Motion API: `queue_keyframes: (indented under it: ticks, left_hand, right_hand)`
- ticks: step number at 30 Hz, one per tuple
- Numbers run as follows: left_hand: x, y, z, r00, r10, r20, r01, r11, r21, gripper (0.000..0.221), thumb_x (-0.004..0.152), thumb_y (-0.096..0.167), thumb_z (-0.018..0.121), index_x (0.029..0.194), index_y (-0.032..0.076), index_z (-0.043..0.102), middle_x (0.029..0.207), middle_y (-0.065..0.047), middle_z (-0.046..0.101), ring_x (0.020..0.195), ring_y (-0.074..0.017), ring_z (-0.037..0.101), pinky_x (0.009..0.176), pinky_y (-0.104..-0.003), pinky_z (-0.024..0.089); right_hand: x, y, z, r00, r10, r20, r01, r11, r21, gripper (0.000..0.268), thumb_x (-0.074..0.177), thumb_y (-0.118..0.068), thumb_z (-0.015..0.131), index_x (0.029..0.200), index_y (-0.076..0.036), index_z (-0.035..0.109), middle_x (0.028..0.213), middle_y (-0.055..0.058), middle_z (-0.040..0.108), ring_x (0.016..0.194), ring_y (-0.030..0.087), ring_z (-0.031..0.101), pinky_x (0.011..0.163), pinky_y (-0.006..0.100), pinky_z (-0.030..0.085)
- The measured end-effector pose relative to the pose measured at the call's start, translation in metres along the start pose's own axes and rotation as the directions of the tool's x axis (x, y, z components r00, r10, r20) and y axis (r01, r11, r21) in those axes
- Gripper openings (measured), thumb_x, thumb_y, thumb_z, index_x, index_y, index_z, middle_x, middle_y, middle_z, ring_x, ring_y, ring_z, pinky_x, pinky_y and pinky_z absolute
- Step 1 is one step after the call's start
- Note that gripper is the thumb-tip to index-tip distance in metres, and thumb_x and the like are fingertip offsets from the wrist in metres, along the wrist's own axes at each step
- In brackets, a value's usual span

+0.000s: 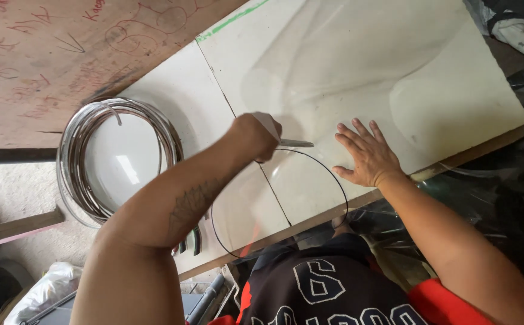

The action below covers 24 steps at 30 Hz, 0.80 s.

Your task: Cutting a circular shape out of a clear plastic sheet using scissors

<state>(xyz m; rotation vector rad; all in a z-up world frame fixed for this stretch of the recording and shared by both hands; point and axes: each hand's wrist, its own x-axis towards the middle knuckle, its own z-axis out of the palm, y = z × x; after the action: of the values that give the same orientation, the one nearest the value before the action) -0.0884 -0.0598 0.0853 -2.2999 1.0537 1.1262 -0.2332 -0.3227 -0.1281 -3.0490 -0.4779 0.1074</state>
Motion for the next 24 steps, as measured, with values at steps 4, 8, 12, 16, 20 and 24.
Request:
queue_keyframes:
  ticks: [4,8,12,16,20,24]
  left_hand:
    - [0.002,-0.003,0.022,0.993,-0.034,-0.114,0.032,0.999,-0.02,0.022,0.083,0.012,0.075,0.105,0.006,0.077,0.094,-0.013,0.077,0.098,-0.0348,0.075,0.083,-0.048,0.061]
    - [0.025,-0.027,0.015,0.994,-0.113,0.006,0.113,0.994,-0.011,0.028,0.082,0.019,0.083,0.109,0.01,0.077,0.095,-0.009,0.077,0.101,-0.0316,0.074,0.087,-0.05,0.06]
    - [0.024,-0.032,0.003,0.995,-0.101,0.013,0.1,0.993,0.07,0.025,0.083,0.016,0.082,0.107,0.01,0.079,0.096,-0.01,0.078,0.101,-0.0335,0.075,0.087,-0.05,0.061]
    - [0.019,-0.003,0.001,0.995,-0.07,-0.072,0.078,0.991,0.113,0.021,0.087,0.012,0.074,0.107,0.011,0.079,0.096,-0.009,0.078,0.1,-0.0315,0.075,0.084,-0.051,0.062]
    - [0.003,0.033,0.012,0.979,-0.162,-0.127,0.156,0.986,-0.057,0.023,0.093,0.013,0.062,0.108,0.015,0.079,0.097,-0.007,0.077,0.098,-0.029,0.075,0.08,-0.048,0.062]
    - [-0.013,-0.024,0.065,0.973,-0.228,-0.041,0.231,0.97,0.081,0.02,0.079,0.024,0.071,0.094,0.013,0.08,0.084,-0.005,0.075,0.088,-0.0277,0.075,0.074,-0.047,0.061]
  right_hand:
    - [0.0,-0.001,-0.003,1.0,-0.004,-0.027,0.004,1.0,0.003,0.09,0.079,-0.074,0.048,0.154,-0.025,0.038,0.169,-0.006,0.03,0.156,0.028,0.027,0.129,0.054,0.017]
    - [-0.002,-0.002,-0.008,1.0,0.0,0.009,-0.001,1.0,0.028,0.089,0.079,-0.075,0.047,0.153,-0.026,0.038,0.168,-0.007,0.031,0.155,0.028,0.028,0.128,0.055,0.016]
    - [0.0,-0.003,-0.015,0.998,0.012,0.066,-0.013,1.0,0.013,0.088,0.082,-0.075,0.045,0.154,-0.027,0.036,0.17,-0.008,0.027,0.157,0.026,0.024,0.129,0.053,0.015]
    - [-0.001,-0.005,-0.016,0.993,0.021,0.115,-0.02,1.0,-0.011,0.089,0.081,-0.078,0.042,0.155,-0.028,0.034,0.171,-0.01,0.024,0.157,0.025,0.021,0.13,0.052,0.012]
    - [0.002,-0.004,-0.022,0.991,0.032,0.129,-0.031,0.999,-0.007,0.09,0.082,-0.078,0.042,0.156,-0.029,0.032,0.171,-0.009,0.021,0.157,0.025,0.02,0.129,0.052,0.012]
    - [0.003,-0.004,-0.021,0.983,0.045,0.176,-0.044,0.999,-0.015,0.091,0.081,-0.079,0.042,0.157,-0.03,0.029,0.171,-0.01,0.019,0.158,0.023,0.017,0.13,0.051,0.009]
